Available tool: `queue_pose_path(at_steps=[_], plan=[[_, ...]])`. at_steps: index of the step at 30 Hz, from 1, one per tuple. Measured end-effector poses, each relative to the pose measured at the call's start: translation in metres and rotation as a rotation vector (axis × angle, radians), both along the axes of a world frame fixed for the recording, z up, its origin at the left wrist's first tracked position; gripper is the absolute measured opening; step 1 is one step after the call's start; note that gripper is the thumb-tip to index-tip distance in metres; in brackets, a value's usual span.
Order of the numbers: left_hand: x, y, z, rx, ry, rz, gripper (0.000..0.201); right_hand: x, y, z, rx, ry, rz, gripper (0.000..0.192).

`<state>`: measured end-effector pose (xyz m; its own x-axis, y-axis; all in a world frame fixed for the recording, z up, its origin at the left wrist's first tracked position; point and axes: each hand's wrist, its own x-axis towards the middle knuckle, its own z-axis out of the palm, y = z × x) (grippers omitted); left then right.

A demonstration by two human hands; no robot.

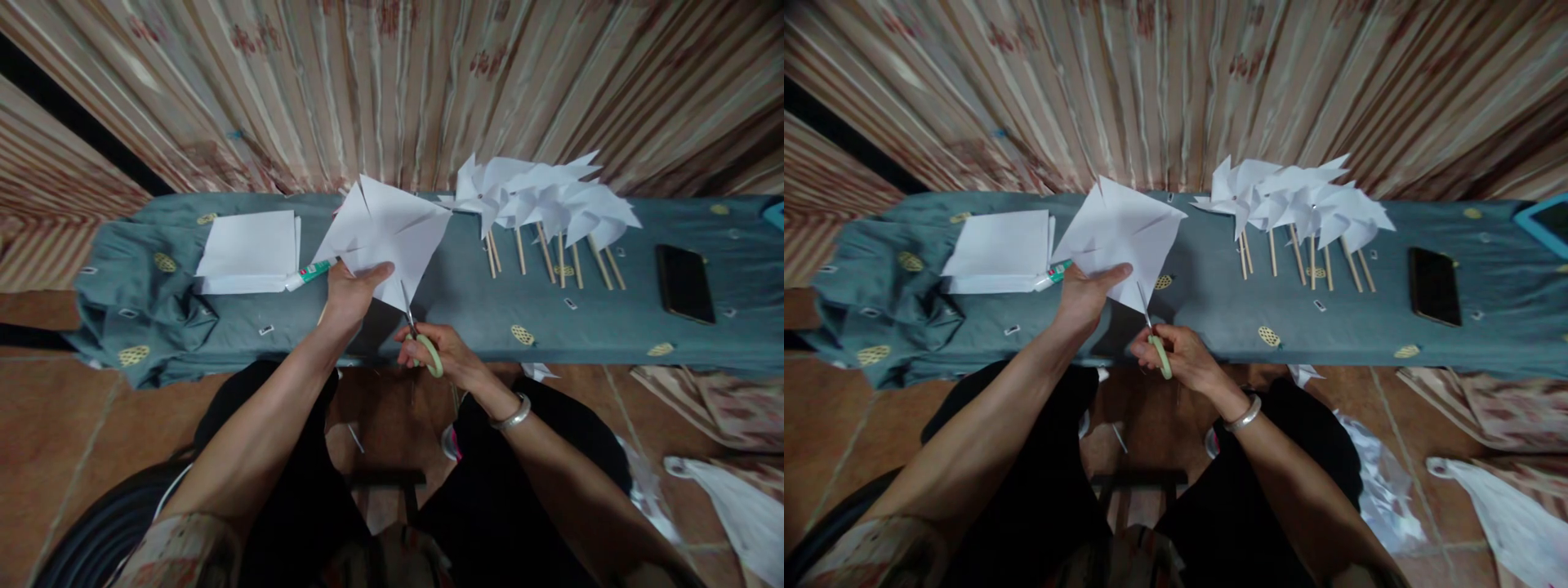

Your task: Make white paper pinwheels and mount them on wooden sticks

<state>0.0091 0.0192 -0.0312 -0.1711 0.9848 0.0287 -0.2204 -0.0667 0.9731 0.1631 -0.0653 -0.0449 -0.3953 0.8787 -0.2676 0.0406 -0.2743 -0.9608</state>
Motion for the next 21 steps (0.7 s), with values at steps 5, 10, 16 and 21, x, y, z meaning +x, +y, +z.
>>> queue_pose_path(at_steps=[5,10,16,21], plan=[[-0.0006,-0.0002,-0.0001,-0.007,-0.011,-0.008,0.037,-0.0003,-0.0009,-0.0017,0.014,-0.031,-0.011,0.05],[-0.0011,-0.0004,0.0006,-0.012,-0.013,0.001,0.034,-0.0015,-0.002,-0.0038,0.004,-0.015,-0.03,0.045],[-0.0018,0.0002,0.0015,-0.018,0.001,0.022,0.031,-0.0037,-0.0018,-0.004,-0.012,-0.009,-0.048,0.042],[-0.0029,0.0,0.0029,-0.025,0.003,0.022,0.033,-0.0055,-0.001,-0.0012,-0.035,-0.013,-0.071,0.044]])
